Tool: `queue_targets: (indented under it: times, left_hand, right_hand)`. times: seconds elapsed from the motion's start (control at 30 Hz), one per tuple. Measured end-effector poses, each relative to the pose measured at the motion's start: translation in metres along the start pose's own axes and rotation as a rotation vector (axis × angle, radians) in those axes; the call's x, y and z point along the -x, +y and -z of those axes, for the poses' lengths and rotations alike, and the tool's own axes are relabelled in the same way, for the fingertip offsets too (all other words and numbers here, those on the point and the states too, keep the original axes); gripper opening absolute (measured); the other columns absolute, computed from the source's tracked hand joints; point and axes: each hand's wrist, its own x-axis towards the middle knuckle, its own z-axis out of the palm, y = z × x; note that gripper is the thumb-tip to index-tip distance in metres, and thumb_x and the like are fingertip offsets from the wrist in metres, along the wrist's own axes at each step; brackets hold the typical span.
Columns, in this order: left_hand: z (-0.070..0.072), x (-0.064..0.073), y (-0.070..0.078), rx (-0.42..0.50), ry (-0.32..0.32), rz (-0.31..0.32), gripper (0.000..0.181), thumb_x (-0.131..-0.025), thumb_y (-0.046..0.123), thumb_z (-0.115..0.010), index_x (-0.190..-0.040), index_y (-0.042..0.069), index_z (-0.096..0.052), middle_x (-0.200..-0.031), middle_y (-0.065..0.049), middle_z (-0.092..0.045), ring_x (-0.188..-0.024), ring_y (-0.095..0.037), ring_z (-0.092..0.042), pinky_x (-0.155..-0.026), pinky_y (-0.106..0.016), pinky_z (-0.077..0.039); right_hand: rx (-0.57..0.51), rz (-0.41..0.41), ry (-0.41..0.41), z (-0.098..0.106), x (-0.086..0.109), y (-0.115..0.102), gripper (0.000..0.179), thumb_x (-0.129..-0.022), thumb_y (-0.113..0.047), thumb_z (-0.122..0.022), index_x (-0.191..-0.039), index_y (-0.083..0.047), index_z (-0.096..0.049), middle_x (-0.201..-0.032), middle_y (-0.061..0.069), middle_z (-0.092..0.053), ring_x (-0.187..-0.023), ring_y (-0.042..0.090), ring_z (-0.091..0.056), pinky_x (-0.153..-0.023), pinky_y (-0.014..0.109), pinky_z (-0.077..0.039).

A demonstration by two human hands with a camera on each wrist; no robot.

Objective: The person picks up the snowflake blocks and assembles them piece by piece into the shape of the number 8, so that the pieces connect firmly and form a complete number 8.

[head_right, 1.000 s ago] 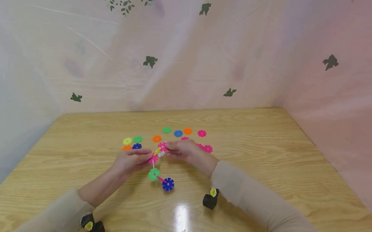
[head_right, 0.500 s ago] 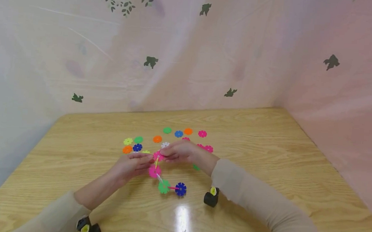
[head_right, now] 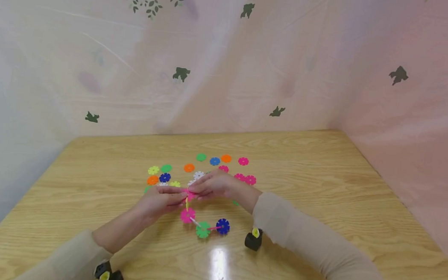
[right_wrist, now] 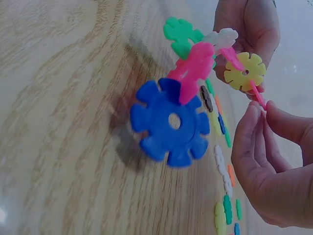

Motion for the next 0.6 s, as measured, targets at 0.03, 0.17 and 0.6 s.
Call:
queue_targets:
  times: [0.03, 0.17, 0.6]
  left_hand:
    - [0.0, 0.0, -0.001, 0.002, 0.006, -0.005, 0.028, -0.087, 0.0, -0.065, -0.114, -0.01, -0.064, -0.102, -0.019, -0.073, -0.075, -0.009, -0.069, -0.082, -0.029, -0.06]
    - [0.002, -0.001, -0.002, 0.006, 0.024, -0.015, 0.027, -0.087, -0.001, -0.065, -0.112, -0.01, -0.065, -0.092, -0.011, -0.074, -0.073, -0.007, -0.067, -0.077, -0.026, -0.06]
    - [0.016, -0.003, -0.003, -0.023, 0.03, 0.004, 0.027, -0.087, 0.0, -0.064, -0.113, -0.01, -0.063, -0.092, -0.01, -0.072, -0.071, -0.007, -0.065, -0.078, -0.025, -0.06]
  right_hand:
    - [0.021, 0.008, 0.007, 0.002, 0.001, 0.001, 0.032, -0.09, -0.004, -0.063, -0.12, 0.007, -0.062, -0.095, 0.008, -0.076, -0.076, 0.008, -0.069, -0.081, 0.026, -0.06]
    - [0.176, 0.042, 0.086, 0.012, 0.01, 0.006, 0.03, -0.088, -0.01, -0.068, -0.115, 0.001, -0.067, -0.111, 0.013, -0.073, -0.084, 0.011, -0.071, -0.085, 0.03, -0.059]
    - [0.913, 0.351, 0.156, 0.056, 0.051, 0.02, 0.023, -0.071, 0.003, -0.077, -0.093, 0.0, -0.072, -0.085, 0.01, -0.074, -0.075, 0.013, -0.067, -0.068, 0.019, -0.057]
